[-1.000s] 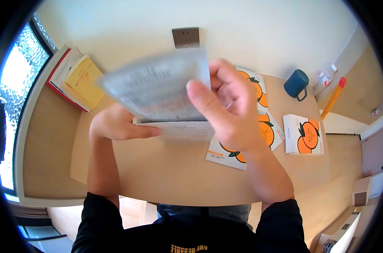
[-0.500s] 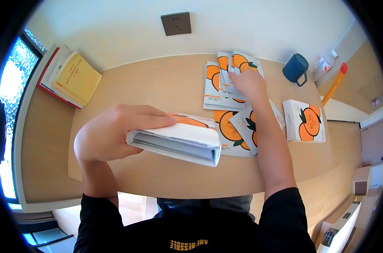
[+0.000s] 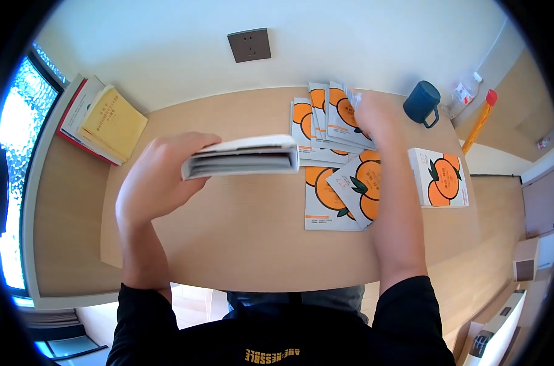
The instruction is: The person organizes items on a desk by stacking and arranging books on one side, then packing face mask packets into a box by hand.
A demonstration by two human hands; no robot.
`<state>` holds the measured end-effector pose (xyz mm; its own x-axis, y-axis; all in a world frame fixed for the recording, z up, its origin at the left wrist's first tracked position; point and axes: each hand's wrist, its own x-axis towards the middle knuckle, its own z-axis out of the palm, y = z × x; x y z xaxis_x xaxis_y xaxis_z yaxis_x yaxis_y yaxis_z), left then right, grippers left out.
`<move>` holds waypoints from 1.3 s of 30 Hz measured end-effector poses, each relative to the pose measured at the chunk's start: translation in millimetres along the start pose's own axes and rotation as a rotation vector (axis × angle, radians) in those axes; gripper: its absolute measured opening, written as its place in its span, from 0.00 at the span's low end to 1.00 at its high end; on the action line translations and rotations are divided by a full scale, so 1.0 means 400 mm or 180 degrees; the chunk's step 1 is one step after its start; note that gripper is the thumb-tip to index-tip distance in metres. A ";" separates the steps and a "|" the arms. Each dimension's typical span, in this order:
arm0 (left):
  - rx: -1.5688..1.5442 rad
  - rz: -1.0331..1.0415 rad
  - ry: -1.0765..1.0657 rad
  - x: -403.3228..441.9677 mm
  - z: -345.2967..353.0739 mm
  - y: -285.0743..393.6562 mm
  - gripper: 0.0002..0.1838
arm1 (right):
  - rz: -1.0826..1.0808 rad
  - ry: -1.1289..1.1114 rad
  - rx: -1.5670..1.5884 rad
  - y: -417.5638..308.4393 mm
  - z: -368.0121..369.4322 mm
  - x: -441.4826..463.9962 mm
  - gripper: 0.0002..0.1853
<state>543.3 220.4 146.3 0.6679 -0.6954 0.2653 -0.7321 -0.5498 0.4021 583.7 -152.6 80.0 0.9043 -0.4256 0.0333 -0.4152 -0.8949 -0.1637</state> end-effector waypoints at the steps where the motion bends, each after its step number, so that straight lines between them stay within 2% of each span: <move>1: 0.0047 -0.0091 -0.0007 0.005 0.004 -0.001 0.20 | -0.0021 0.0307 0.0449 -0.003 -0.028 -0.003 0.12; 3: 0.0135 -0.0274 -0.0008 0.021 0.011 -0.005 0.18 | -0.0900 0.1124 0.2116 -0.007 -0.105 -0.057 0.14; 6: -0.0049 -0.0243 0.0034 0.042 0.022 -0.021 0.17 | -0.1845 0.0725 0.5200 -0.045 -0.172 -0.142 0.14; 9: -0.0285 -0.0001 0.0286 0.051 0.039 -0.032 0.16 | -0.2486 0.0660 0.5671 -0.080 -0.157 -0.182 0.17; 11: -0.0344 0.0076 0.0353 0.055 0.045 -0.040 0.17 | -0.2706 0.0374 0.5911 -0.121 -0.144 -0.214 0.17; 17: -0.0141 0.0084 0.0477 0.049 0.042 -0.041 0.20 | -0.2790 -0.0201 0.5390 -0.166 -0.078 -0.234 0.14; 20: -0.0068 -0.0015 0.0579 0.046 0.061 -0.077 0.22 | -0.2906 -0.0017 0.4769 -0.185 -0.041 -0.223 0.13; 24: -0.0305 -0.0274 0.0583 0.039 0.060 -0.072 0.25 | -0.2906 -0.0106 0.4478 -0.197 -0.034 -0.219 0.13; 27: -0.0314 -0.0370 0.0304 0.048 0.049 -0.081 0.30 | -0.2806 0.0217 0.4694 -0.217 -0.027 -0.239 0.15; 30: -0.0381 -0.0479 0.0211 0.047 0.041 -0.074 0.30 | -0.2932 0.0092 0.4839 -0.240 -0.032 -0.253 0.18; 33: -0.0101 0.0078 0.0596 0.046 0.050 -0.081 0.27 | -0.2998 0.0259 0.4310 -0.244 -0.035 -0.253 0.21; 36: -0.0467 -0.0427 -0.0025 0.054 0.022 -0.051 0.23 | -0.3087 -0.0102 0.4669 -0.238 -0.074 -0.274 0.25; 39: -0.0350 -0.0236 0.0203 0.055 0.031 -0.053 0.19 | -0.3436 0.0015 0.4780 -0.206 -0.108 -0.240 0.23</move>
<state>571.7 211.0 132.6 0.7293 -0.6221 0.2850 -0.6637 -0.5420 0.5154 526.9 -43.6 133.0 0.6829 0.1777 0.7085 0.7015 0.1107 -0.7040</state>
